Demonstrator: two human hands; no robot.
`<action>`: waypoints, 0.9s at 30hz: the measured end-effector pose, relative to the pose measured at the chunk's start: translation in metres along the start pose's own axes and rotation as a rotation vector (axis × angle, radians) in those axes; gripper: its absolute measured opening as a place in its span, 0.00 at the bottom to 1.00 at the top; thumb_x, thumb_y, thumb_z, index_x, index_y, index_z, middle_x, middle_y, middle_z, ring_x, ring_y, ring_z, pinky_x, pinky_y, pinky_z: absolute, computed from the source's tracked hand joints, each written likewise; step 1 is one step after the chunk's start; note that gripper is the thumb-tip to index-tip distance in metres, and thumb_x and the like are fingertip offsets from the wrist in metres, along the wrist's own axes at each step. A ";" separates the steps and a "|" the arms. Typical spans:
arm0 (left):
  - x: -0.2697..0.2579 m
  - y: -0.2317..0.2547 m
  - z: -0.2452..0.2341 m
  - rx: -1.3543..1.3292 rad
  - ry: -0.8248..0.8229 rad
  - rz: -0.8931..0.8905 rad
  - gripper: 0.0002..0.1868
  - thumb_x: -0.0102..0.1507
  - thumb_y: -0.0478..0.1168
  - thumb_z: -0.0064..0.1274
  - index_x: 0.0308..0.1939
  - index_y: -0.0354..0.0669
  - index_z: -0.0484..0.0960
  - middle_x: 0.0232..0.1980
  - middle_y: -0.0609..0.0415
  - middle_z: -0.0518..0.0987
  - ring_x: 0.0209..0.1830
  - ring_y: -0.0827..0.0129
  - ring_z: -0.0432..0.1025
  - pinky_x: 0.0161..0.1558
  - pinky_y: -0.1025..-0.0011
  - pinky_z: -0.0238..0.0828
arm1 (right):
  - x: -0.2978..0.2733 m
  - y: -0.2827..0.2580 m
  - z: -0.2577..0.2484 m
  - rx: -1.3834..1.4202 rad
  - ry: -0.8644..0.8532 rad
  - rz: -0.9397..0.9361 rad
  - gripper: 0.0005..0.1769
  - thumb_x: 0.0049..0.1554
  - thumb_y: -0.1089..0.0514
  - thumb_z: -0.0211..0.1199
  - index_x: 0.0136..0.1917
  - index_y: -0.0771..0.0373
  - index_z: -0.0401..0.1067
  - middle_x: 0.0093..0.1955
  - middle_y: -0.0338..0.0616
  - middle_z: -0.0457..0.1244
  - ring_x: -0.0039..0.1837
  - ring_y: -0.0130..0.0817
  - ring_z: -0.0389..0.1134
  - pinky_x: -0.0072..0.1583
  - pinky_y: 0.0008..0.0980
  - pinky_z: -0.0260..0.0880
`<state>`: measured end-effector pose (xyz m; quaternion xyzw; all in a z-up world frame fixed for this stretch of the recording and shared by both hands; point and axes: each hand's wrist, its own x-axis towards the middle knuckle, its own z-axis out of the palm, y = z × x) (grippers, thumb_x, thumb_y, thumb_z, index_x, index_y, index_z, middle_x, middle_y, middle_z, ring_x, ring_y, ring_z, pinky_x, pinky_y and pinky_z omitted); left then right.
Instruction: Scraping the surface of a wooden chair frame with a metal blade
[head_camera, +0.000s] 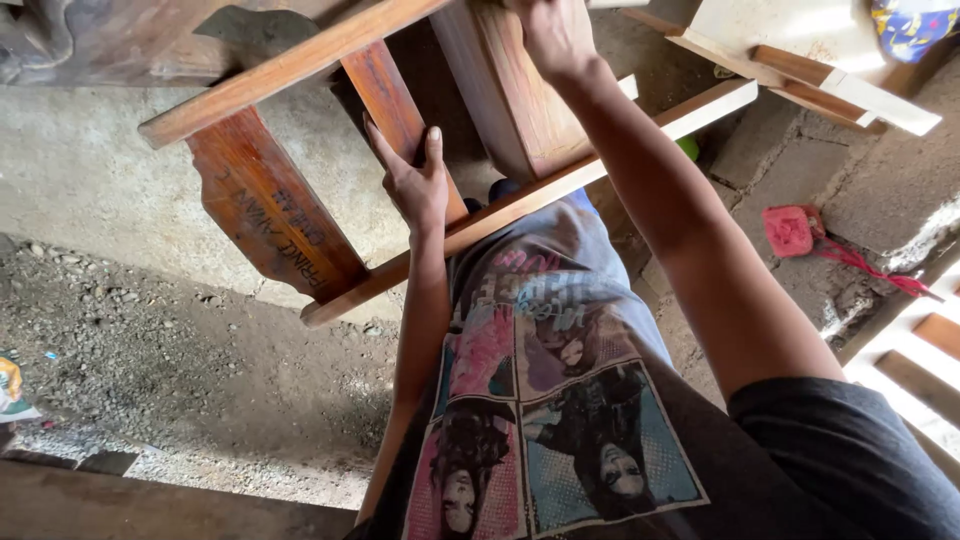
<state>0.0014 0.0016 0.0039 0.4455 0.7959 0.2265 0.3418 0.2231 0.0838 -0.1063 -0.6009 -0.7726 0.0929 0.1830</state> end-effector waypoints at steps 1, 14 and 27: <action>-0.001 0.003 -0.002 -0.017 -0.015 -0.016 0.41 0.53 0.63 0.41 0.62 0.52 0.44 0.51 0.41 0.71 0.41 0.46 0.70 0.38 0.59 0.68 | -0.004 -0.016 -0.022 0.039 0.036 -0.041 0.06 0.52 0.69 0.42 0.37 0.66 0.59 0.32 0.48 0.54 0.33 0.38 0.55 0.34 0.33 0.55; 0.003 -0.009 -0.004 -0.038 0.012 0.070 0.41 0.55 0.61 0.42 0.62 0.48 0.43 0.36 0.44 0.77 0.28 0.57 0.74 0.27 0.67 0.71 | 0.001 -0.044 -0.043 0.015 0.109 -0.225 0.11 0.44 0.75 0.46 0.32 0.62 0.62 0.31 0.41 0.55 0.33 0.33 0.54 0.32 0.29 0.54; 0.003 -0.010 -0.008 -0.065 -0.005 0.030 0.40 0.55 0.59 0.49 0.63 0.56 0.46 0.39 0.34 0.73 0.41 0.46 0.70 0.40 0.57 0.68 | -0.108 -0.055 -0.058 0.167 -0.107 -0.272 0.14 0.55 0.62 0.38 0.33 0.60 0.63 0.31 0.40 0.53 0.38 0.35 0.59 0.40 0.28 0.60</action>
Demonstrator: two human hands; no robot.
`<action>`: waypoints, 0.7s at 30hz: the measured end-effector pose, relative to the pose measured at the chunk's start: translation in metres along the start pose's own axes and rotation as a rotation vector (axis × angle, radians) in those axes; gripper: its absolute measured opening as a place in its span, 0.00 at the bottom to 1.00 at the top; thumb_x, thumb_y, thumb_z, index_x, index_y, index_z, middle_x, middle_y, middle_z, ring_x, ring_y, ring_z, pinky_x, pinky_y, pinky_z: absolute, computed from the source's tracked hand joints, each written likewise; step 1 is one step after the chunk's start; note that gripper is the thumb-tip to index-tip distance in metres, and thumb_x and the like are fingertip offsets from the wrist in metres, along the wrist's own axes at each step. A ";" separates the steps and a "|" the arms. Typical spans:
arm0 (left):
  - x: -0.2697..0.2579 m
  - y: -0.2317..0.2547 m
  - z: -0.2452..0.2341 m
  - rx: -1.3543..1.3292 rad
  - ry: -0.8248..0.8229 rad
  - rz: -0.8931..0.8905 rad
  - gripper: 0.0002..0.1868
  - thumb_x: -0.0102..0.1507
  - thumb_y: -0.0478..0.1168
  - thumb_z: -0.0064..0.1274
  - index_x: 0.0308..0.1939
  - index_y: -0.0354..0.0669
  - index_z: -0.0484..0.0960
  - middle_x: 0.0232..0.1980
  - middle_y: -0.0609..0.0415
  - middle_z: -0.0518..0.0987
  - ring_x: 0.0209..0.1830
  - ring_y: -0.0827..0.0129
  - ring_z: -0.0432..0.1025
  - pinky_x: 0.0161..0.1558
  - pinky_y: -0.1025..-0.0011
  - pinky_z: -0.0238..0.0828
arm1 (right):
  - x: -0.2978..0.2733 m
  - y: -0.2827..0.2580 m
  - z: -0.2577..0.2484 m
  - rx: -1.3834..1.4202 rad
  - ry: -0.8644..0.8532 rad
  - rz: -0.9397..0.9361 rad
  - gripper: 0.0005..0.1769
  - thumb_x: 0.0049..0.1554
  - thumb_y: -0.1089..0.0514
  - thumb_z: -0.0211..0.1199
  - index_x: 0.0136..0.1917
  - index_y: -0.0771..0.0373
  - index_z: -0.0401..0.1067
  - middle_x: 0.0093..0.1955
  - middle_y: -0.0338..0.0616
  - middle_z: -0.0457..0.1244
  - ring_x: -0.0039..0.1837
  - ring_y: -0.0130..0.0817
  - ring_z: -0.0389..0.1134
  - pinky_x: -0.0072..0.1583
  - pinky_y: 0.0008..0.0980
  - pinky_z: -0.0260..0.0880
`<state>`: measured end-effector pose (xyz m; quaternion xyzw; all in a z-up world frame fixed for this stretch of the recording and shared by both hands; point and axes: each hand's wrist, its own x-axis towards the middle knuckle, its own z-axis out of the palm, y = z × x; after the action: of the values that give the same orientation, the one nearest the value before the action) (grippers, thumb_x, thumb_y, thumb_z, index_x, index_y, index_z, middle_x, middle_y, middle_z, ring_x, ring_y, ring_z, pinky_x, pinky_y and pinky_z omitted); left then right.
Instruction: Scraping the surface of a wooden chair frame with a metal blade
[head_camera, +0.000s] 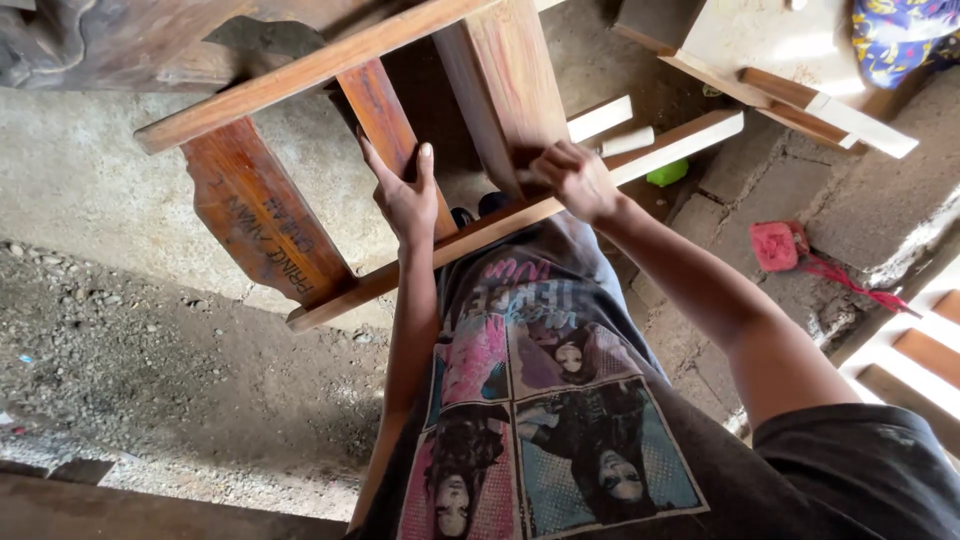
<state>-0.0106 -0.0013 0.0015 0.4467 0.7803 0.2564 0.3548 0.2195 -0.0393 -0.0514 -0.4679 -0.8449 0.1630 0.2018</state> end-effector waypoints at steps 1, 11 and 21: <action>0.001 -0.001 0.001 -0.010 0.005 0.005 0.40 0.55 0.58 0.49 0.63 0.56 0.46 0.39 0.34 0.73 0.41 0.46 0.70 0.41 0.57 0.67 | 0.009 0.008 0.004 -0.044 0.025 0.022 0.10 0.52 0.64 0.41 0.36 0.61 0.64 0.32 0.42 0.54 0.38 0.37 0.60 0.40 0.30 0.61; -0.001 0.002 0.005 0.032 0.021 0.023 0.40 0.55 0.63 0.42 0.62 0.53 0.43 0.45 0.42 0.75 0.37 0.50 0.73 0.36 0.62 0.69 | 0.110 0.075 0.021 -0.291 0.196 0.085 0.11 0.39 0.71 0.43 0.35 0.60 0.61 0.25 0.39 0.48 0.24 0.30 0.45 0.25 0.30 0.39; 0.000 0.004 0.000 0.037 0.016 0.080 0.38 0.57 0.58 0.43 0.62 0.50 0.42 0.49 0.41 0.73 0.38 0.51 0.73 0.37 0.62 0.71 | 0.045 -0.005 -0.035 0.156 0.036 0.054 0.20 0.54 0.47 0.46 0.33 0.65 0.63 0.31 0.42 0.57 0.31 0.33 0.55 0.34 0.31 0.57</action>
<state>-0.0086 0.0012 0.0046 0.4820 0.7693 0.2593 0.3295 0.2117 -0.0001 -0.0103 -0.4762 -0.8129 0.2251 0.2485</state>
